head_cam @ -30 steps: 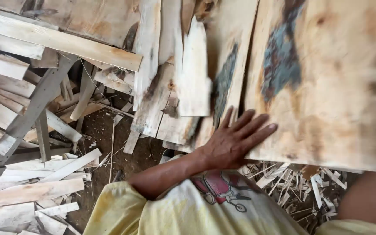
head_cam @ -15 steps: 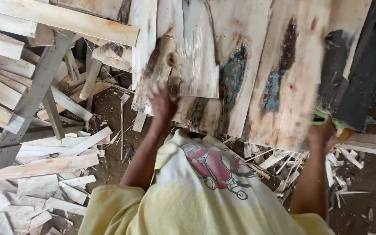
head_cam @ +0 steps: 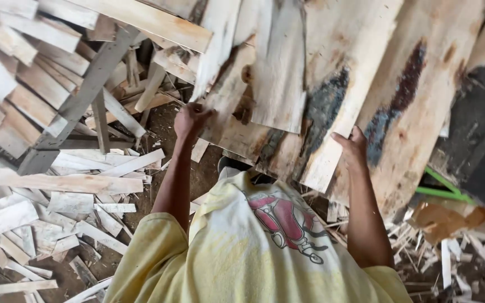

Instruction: The recorder is handling, measuring, and cutting thin wood slabs using a large industrial slicer or planer machine.

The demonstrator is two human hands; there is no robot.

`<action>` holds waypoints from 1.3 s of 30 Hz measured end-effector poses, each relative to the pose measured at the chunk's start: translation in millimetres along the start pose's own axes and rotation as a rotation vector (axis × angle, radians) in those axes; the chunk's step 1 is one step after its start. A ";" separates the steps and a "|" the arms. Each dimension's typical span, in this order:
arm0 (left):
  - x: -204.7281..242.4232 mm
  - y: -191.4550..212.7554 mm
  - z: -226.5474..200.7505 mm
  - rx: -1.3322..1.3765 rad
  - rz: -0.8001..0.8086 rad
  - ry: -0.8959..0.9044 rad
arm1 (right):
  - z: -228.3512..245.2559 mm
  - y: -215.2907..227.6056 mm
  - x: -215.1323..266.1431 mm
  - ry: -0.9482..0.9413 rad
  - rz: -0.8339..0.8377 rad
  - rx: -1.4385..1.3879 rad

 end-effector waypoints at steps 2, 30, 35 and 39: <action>0.2 3.4 5.5 0.090 0.033 0.089 | 27.4 -8.1 -2.5 -0.020 0.064 -0.069; 15.3 -49.5 79.4 1.383 0.733 0.624 | 653.9 -321.3 68.0 0.676 0.146 0.259; -10.8 -37.1 69.5 1.491 0.832 0.505 | 706.1 -433.1 86.0 0.667 0.266 0.367; -13.4 15.8 9.6 1.671 0.943 0.524 | 718.8 -535.5 66.4 0.962 -0.048 0.380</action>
Point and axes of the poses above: each hand's wrist, its own x-axis away from the middle knuckle, its own y-axis out of the back of the hand, z = x × y, the point moved 9 cm from there along -x, towards the middle knuckle, and after that the axes turned 12 degrees about x, right-handed, at the moved point
